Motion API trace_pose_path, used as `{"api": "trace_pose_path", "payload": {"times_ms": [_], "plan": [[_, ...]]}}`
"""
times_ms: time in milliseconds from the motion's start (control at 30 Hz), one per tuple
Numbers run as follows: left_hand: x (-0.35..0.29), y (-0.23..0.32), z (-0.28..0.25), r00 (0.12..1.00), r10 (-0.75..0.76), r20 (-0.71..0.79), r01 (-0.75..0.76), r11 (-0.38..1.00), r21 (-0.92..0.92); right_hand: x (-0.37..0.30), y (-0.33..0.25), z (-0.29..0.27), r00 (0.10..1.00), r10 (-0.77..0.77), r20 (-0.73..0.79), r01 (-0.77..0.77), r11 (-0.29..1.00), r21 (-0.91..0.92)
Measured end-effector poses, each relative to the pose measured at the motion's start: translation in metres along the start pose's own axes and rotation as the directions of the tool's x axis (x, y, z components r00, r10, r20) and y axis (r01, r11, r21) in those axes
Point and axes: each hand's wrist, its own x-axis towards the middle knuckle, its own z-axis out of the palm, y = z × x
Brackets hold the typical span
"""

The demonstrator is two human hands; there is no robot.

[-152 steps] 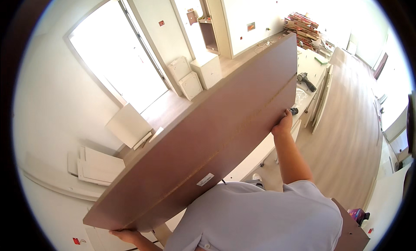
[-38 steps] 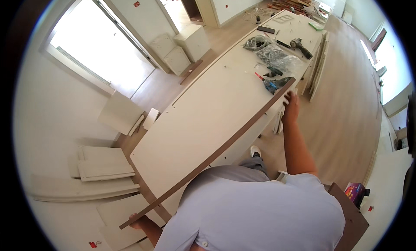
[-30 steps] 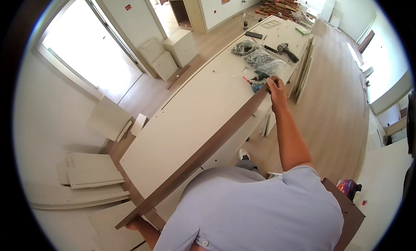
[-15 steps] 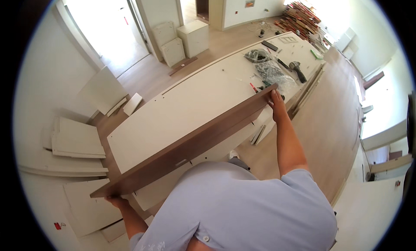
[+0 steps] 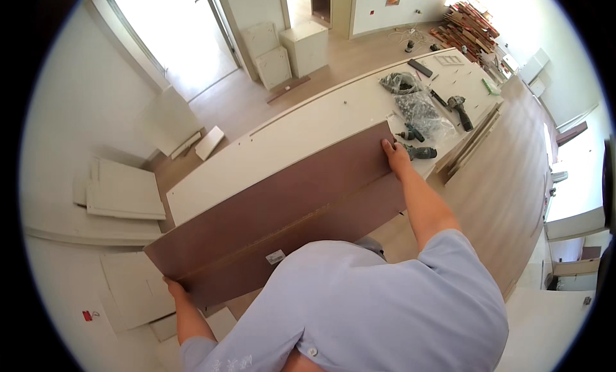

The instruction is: The person attaches components to furniture panels using a power drill and hardware, then moves a finished drawer panel to a storage area.

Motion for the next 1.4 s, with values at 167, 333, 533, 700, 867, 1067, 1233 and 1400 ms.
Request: {"api": "trace_pose_path", "payload": {"times_ms": [167,333,533,700,867,1067,1233,1400], "plan": [[0.032,-0.043,-0.039,1.000,0.005,-0.011,-0.003,0.980,0.200,0.004,0.033,0.030,0.993,0.121,-0.008,-0.120,0.977,-0.174],[0.037,-0.053,-0.045,1.000,-0.021,0.009,0.017,0.938,0.346,0.003,0.042,0.047,0.978,0.188,0.087,-0.162,0.955,-0.248],[0.034,-0.071,-0.041,0.997,-0.019,-0.071,0.059,0.779,0.624,0.002,0.051,0.064,0.968,0.170,0.183,-0.100,0.934,-0.342],[0.032,-0.081,-0.042,0.987,-0.098,-0.127,0.155,0.793,0.590,-0.001,0.045,0.079,0.966,0.181,0.187,-0.088,0.903,-0.421],[0.044,-0.103,-0.055,0.989,-0.121,-0.088,0.150,0.813,0.563,-0.031,0.012,0.084,0.958,0.228,0.173,-0.109,0.849,-0.518],[0.042,-0.126,-0.040,0.999,-0.043,0.030,0.017,0.812,0.583,-0.060,0.043,0.091,0.972,0.045,0.232,0.126,0.732,-0.670],[0.059,-0.124,-0.042,0.987,0.035,0.156,-0.094,0.916,0.389,-0.084,0.060,0.072,0.967,0.055,0.250,0.114,0.781,-0.615],[0.031,-0.119,-0.035,0.961,0.241,0.139,-0.273,0.718,0.640,-0.108,0.080,0.045,0.964,0.223,0.142,-0.066,0.723,-0.688]]}}
